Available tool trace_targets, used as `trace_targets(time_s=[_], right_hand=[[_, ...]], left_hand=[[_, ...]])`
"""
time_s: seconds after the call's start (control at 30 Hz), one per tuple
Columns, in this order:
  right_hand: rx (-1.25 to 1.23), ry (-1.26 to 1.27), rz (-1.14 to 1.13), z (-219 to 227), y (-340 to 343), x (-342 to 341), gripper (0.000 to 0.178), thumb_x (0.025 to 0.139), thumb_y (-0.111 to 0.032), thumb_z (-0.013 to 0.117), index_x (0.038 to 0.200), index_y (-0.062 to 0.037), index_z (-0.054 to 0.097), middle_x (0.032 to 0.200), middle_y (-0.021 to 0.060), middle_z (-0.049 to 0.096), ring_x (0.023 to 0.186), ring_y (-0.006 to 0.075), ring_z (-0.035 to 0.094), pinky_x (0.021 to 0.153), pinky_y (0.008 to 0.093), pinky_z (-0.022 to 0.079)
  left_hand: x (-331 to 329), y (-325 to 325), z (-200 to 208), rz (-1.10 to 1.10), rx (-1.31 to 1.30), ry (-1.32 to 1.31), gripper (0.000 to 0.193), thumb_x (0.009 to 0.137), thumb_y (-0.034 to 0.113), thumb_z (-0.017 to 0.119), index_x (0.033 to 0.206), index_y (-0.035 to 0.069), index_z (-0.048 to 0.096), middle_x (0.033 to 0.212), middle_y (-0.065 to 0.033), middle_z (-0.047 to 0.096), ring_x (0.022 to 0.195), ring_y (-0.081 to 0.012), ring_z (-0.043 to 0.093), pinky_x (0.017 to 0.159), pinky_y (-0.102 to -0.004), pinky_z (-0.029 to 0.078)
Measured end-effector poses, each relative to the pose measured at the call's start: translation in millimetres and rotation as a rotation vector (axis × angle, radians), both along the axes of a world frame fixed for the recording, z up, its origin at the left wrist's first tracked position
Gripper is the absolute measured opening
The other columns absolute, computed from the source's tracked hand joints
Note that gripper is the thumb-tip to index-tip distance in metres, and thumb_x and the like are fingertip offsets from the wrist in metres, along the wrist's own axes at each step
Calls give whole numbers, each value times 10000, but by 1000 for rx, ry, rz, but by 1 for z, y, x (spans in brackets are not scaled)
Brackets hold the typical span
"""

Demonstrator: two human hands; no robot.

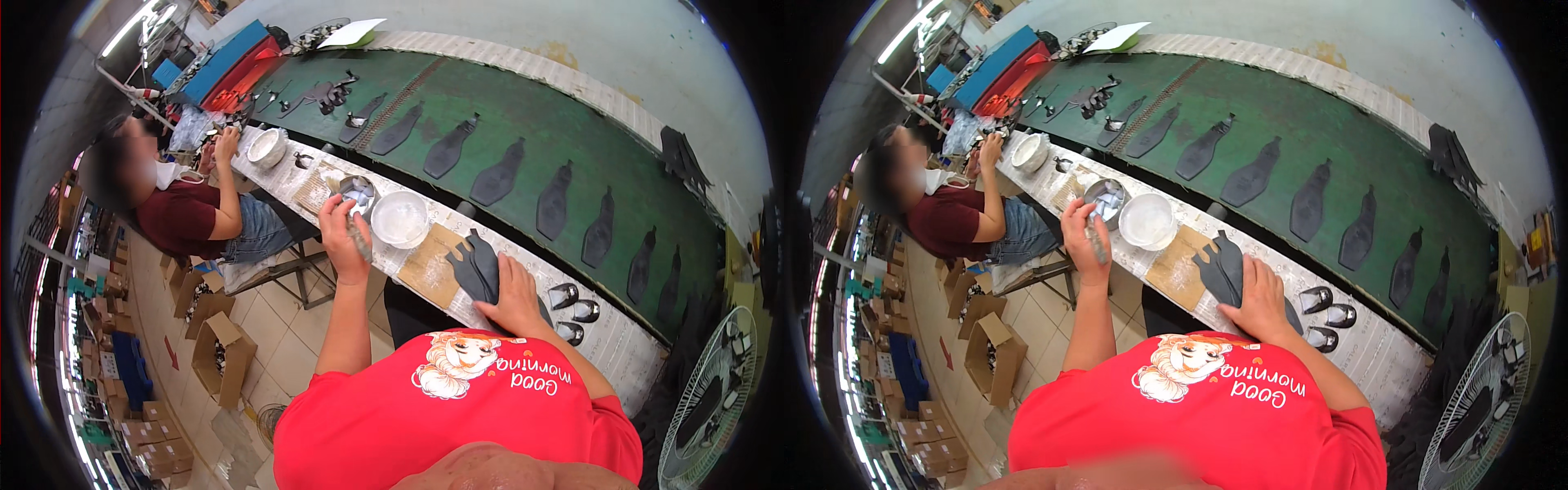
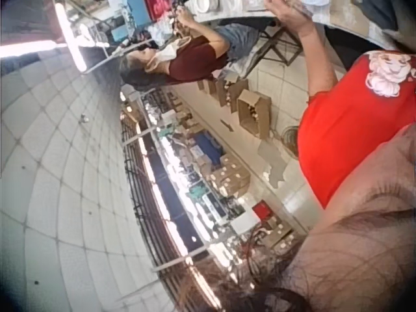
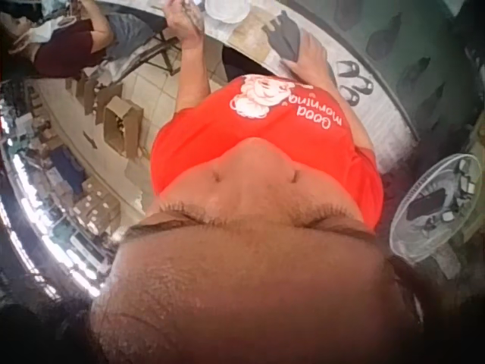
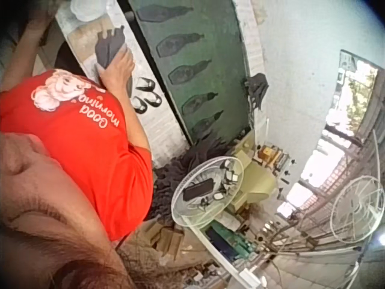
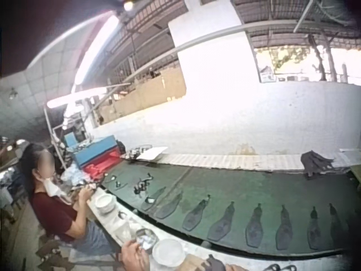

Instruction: The person applies adhesive onto shoe soles and components using a brush, presses the parts together by hand, and arranges the assembled pieces onto a conveyor belt.

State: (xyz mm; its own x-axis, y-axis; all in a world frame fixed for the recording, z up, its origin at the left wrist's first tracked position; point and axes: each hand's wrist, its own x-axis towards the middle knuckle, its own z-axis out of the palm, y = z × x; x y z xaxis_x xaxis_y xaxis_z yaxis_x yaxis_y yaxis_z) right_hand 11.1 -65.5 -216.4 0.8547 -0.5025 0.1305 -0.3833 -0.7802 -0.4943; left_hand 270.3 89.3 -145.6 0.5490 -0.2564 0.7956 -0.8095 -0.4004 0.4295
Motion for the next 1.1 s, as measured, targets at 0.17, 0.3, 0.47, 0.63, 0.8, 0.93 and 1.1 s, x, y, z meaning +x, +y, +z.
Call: trace_targets(time_s=[0.17, 0.3, 0.47, 0.63, 0.8, 0.93, 1.1], right_hand=[[-87, 90, 48, 4, 4, 3, 1005, 599, -340, 817, 1409, -30, 309, 1251, 173, 451, 1172, 315, 436, 936, 440, 380], [-47, 83, 32, -7, -1, 7, 966, 610, -301, 788, 1410, -43, 312, 1179, 160, 488, 1108, 314, 474, 890, 446, 406], [87, -116, -51, 2, -6, 2, 900, 633, -211, 746, 1403, -49, 310, 1148, 206, 531, 1045, 371, 532, 908, 432, 435], [146, -255, -90, 17, -8, -5, 924, 653, -204, 754, 1429, -57, 273, 1241, 207, 501, 1122, 367, 510, 939, 430, 415], [15, -104, -61, -1, -8, -8, 1030, 643, -317, 812, 1458, -64, 235, 1313, 193, 424, 1200, 349, 424, 985, 464, 325], [68, -104, -36, 3, -13, -7, 935, 667, -308, 787, 1425, -56, 301, 1307, 200, 440, 1211, 346, 430, 1001, 470, 313], [38, -263, -2, 13, -34, -29, 731, 683, -293, 765, 1306, -46, 473, 1256, 183, 498, 1181, 319, 470, 981, 463, 322]], left_hand=[[9, 2, -17, 238, 370, 71, 200, 759, 42, 602, 958, 49, 620, 1002, -155, 588, 943, -342, 582, 740, -448, 471], [12, -12, -27, 242, 698, 213, 212, 817, 87, 514, 989, 60, 634, 888, -183, 618, 786, -371, 630, 705, -472, 499], [15, -35, -38, 168, 669, 160, 239, 831, 80, 526, 1051, 75, 622, 892, -167, 614, 803, -355, 640, 705, -451, 510], [-3, -51, -32, 189, 626, 231, 372, 809, 134, 620, 1174, 90, 567, 960, -148, 593, 838, -345, 634, 713, -443, 507], [-37, -65, -36, -203, 353, 252, 431, 786, 131, 650, 1199, 75, 541, 1048, -155, 580, 919, -344, 613, 769, -446, 496], [-77, -75, -56, -522, 264, 197, 459, 748, 93, 677, 1189, 57, 555, 1140, -163, 571, 1029, -344, 568, 871, -413, 468], [-110, -92, -67, -786, 329, 206, 490, 754, 155, 699, 1215, 66, 557, 1258, -156, 537, 1161, -352, 503, 968, -449, 396]])
